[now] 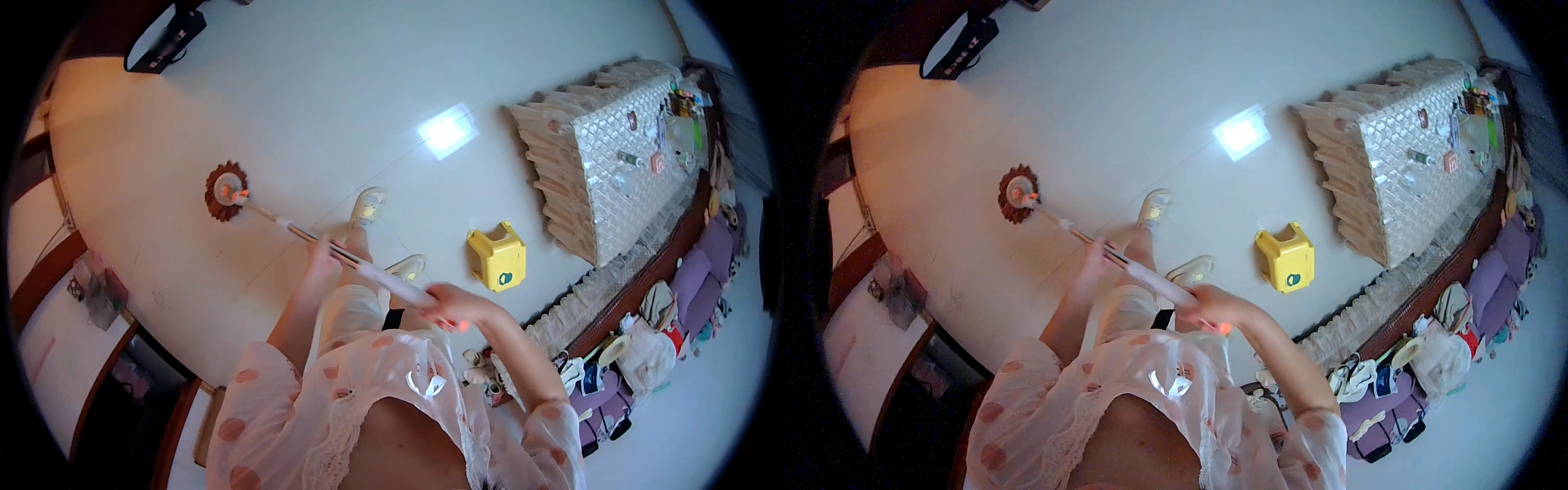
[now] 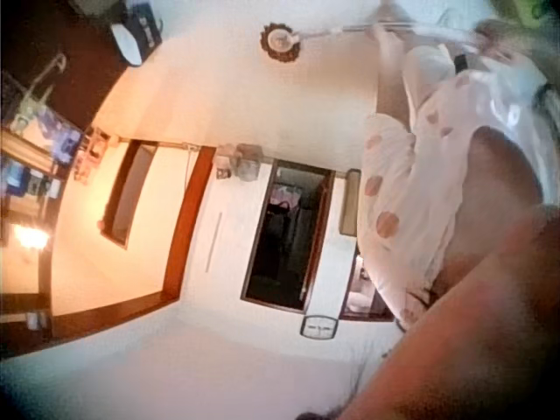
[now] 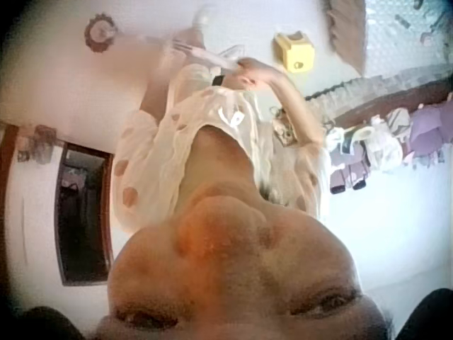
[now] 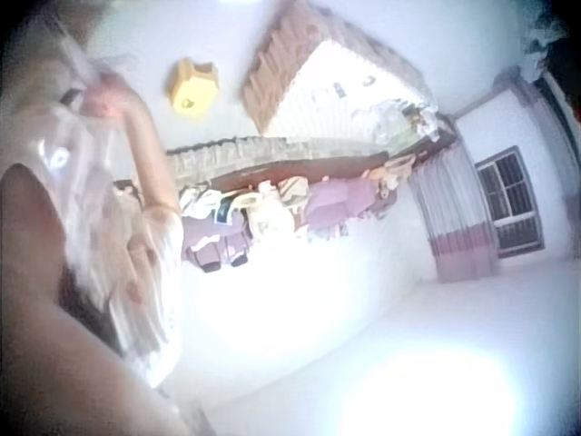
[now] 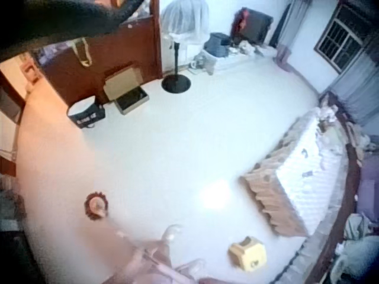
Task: The person mops the tiled floor of a living room using a spin mop, moving around a coffee table and sofa. They then pick up a yellow plastic stool and a pink basin, placing them on the sofa. Finally, the person wipes the surface of the coffee table with a white cloth.
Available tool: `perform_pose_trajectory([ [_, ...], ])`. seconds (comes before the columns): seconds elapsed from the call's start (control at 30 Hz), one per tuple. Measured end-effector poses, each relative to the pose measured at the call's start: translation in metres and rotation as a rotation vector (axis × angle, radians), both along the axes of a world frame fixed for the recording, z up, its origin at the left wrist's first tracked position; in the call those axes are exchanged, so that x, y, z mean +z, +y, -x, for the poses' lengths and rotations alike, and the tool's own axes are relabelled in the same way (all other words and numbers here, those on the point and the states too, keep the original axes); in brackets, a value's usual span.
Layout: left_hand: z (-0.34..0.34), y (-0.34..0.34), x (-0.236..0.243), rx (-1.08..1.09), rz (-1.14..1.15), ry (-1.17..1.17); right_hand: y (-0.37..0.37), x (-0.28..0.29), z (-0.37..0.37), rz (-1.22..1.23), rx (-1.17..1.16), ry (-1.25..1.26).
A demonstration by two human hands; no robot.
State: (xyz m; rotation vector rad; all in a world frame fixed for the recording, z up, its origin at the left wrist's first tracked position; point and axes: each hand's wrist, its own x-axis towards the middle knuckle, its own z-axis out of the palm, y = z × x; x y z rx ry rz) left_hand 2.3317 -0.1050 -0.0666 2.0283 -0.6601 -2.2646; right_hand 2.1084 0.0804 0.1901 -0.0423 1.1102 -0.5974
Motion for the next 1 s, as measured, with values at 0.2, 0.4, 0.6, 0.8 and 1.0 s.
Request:
perform_pose_trajectory([
  [0.2, 0.079, 0.155, 0.085, -0.635, -0.064, 0.100, 0.166, 0.124, -0.050, -0.559, -0.395, 0.042],
  [0.4, 0.191, 0.188, 0.081, -1.012, 0.075, 0.455, 0.154, 0.141, -0.113, -0.551, -0.942, 0.077],
  [0.6, 0.384, 0.112, 0.043, -0.829, -0.160, 0.455, 0.037, 0.038, 0.015, -0.310, -1.010, 0.068],
  [0.8, 0.445, 0.018, 0.017, -0.732, 0.164, 0.356, -0.068, -0.018, 0.089, -0.251, -0.896, 0.058],
  [1.0, 0.388, -0.081, 0.016, -0.467, 0.197, 0.307, -0.128, -0.038, 0.076, -0.262, -0.589, 0.101],
])
